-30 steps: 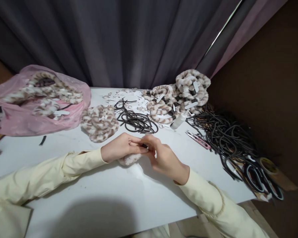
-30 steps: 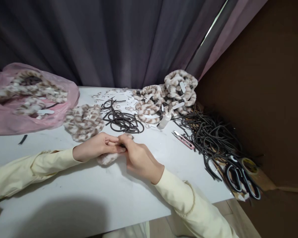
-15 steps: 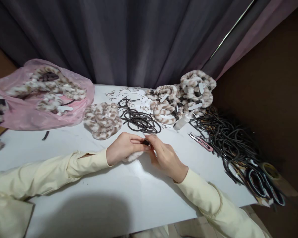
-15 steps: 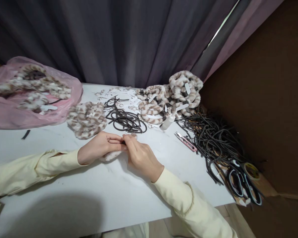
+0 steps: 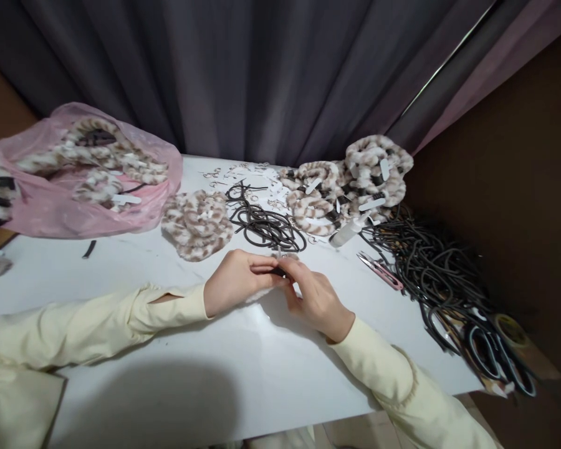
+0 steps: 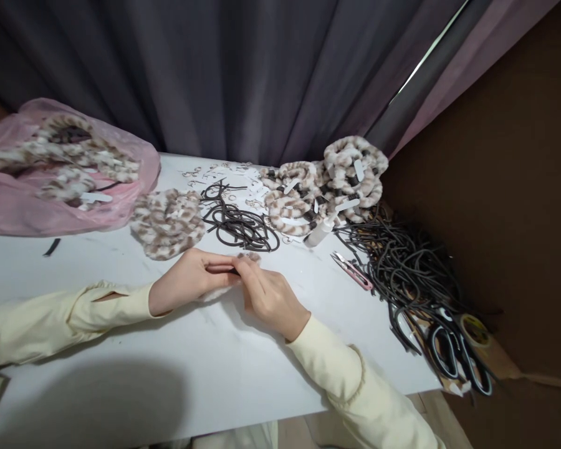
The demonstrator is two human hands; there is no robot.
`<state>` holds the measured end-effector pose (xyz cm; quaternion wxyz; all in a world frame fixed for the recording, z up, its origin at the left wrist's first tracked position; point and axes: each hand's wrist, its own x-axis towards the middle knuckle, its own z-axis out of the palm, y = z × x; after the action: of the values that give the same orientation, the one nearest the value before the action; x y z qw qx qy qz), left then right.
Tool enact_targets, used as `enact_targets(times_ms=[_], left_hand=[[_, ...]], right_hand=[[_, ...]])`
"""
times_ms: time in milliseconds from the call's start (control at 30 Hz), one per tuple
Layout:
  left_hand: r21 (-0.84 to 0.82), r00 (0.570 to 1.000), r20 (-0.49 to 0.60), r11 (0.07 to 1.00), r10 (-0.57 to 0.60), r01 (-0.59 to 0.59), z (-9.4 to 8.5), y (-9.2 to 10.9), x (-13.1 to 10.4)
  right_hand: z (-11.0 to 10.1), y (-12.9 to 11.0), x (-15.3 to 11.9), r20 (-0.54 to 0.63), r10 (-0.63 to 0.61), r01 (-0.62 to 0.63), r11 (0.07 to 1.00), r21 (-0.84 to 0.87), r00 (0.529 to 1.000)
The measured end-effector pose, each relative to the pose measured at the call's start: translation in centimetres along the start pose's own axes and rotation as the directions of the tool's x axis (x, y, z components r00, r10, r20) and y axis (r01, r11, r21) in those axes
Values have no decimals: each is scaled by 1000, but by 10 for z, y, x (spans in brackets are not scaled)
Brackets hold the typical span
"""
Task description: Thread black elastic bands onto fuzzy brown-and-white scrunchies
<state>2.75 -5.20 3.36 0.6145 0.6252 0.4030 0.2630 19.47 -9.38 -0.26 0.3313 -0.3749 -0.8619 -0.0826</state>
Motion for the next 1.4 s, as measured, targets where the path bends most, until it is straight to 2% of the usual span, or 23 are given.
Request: enact_targets(times_ms=[133,300,433,500,567,667,733,800,900,1000,1133,1267,1333,1400], left_hand=[[116,993,-57,989,101,-94,1,-3,-3],[298,951,-108,922,289,-247,3,-7,-9],[338,941,-126,906,314,-257,4,-13,-12],[283,953,-87,925,289,-254,2,-17,-11],[215,973,-24,951,231,-220,-3,-20,-9],[79,991,123,995,48,-58,-14,-21,0],[-29,965,252,996,-70,79,-22,-20,7],[-73,937,329,986,-115,147,-29,-19,14],[-41,922,366,988,-124,150,-35,-19,19],[44,929,358,996,-92,82,-35,-19,18],[39,918,395,999,-28,13,-33,-19,17],[-10,888,452,996,-78,92,-35,-20,20],[-33,861,488,983,-141,180,-37,-21,22],[-54,838,511,967,-189,251,-38,-23,25]], right_hand=[[0,0,0,-46,-10,10,1000,10,999],[-1,-2,1,-128,4,-4,1000,2,992],[-1,-4,-1,-154,2,-17,995,-98,988],[-2,-3,-1,-147,5,-16,997,-76,989],[-3,-1,1,-89,28,-32,998,-46,996],[-5,1,4,44,87,-85,996,-31,995],[-6,2,7,98,123,-121,992,-31,988],[-8,2,8,119,143,-140,990,-29,983],[-9,1,10,132,141,-138,990,-30,981],[-10,1,11,162,144,-146,989,-2,976],[-10,3,13,225,204,-229,969,91,953],[-10,8,17,291,293,-377,878,294,911],[-9,11,20,342,332,-459,784,417,879],[-9,13,23,433,361,-556,644,525,826]])
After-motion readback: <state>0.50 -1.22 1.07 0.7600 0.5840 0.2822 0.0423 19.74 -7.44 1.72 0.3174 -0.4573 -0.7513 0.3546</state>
